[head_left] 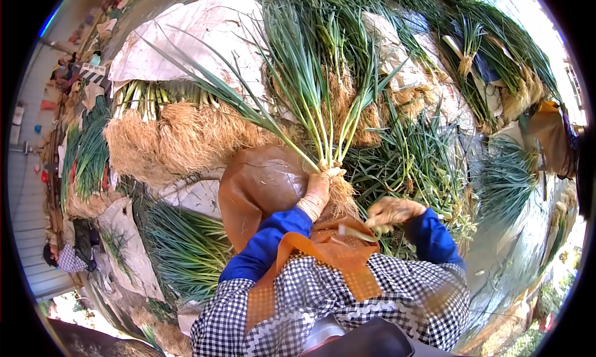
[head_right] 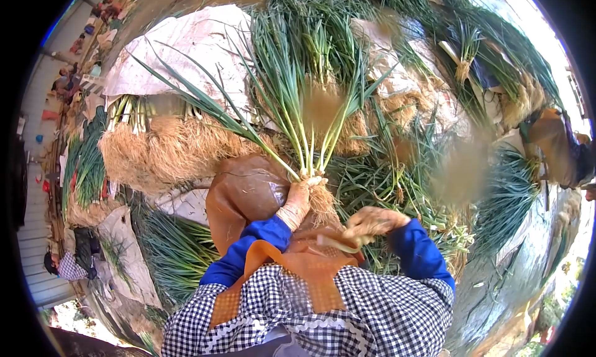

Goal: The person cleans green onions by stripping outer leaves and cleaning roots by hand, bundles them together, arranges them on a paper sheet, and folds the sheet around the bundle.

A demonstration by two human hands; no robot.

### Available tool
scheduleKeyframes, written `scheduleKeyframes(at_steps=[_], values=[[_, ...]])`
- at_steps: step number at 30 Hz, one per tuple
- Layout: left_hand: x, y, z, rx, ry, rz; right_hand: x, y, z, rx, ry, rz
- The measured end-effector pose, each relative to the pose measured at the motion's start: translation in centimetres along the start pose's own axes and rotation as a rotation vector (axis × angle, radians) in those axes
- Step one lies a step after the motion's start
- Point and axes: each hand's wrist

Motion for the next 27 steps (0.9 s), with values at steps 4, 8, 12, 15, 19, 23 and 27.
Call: scheduleKeyframes(at_steps=[4, 8, 12, 15, 19, 23, 27], values=[[1.0, -1.3, -1.3, 0.033, 0.094, 0.076, -1.5, 3.8, -6.1, 0.777, -0.143, -0.87], [-0.5, -1.0, -0.9, -0.026, 0.159, 0.08, -8.7, 4.0, -0.7, -0.304, 0.323, -0.878], [-2.2, -0.5, -1.3, -0.048, 0.238, 0.083, -13.7, 2.6, -0.4, 0.357, 0.585, -1.166], [-1.2, -0.7, -2.6, -0.099, 0.277, 0.157, -12.7, 2.4, 0.7, 0.616, 0.768, -1.305], [3.1, -3.2, -8.4, -0.117, 0.165, 0.546, -10.8, 8.1, 0.5, 1.023, 0.437, -1.526], [12.4, -7.6, -20.7, -0.023, 0.038, 0.63, -8.0, 14.0, -9.6, 1.316, -0.305, -1.287], [14.7, -7.1, -31.5, -0.144, -0.151, 1.307, -1.7, 12.7, -24.3, 0.904, -0.669, -1.115]])
Point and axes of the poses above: each hand's wrist, its own x-axis away from the middle knuckle, its own y-axis out of the back of the hand, z = x × y, and after that the axes turned 4 degrees about -z, right-handed
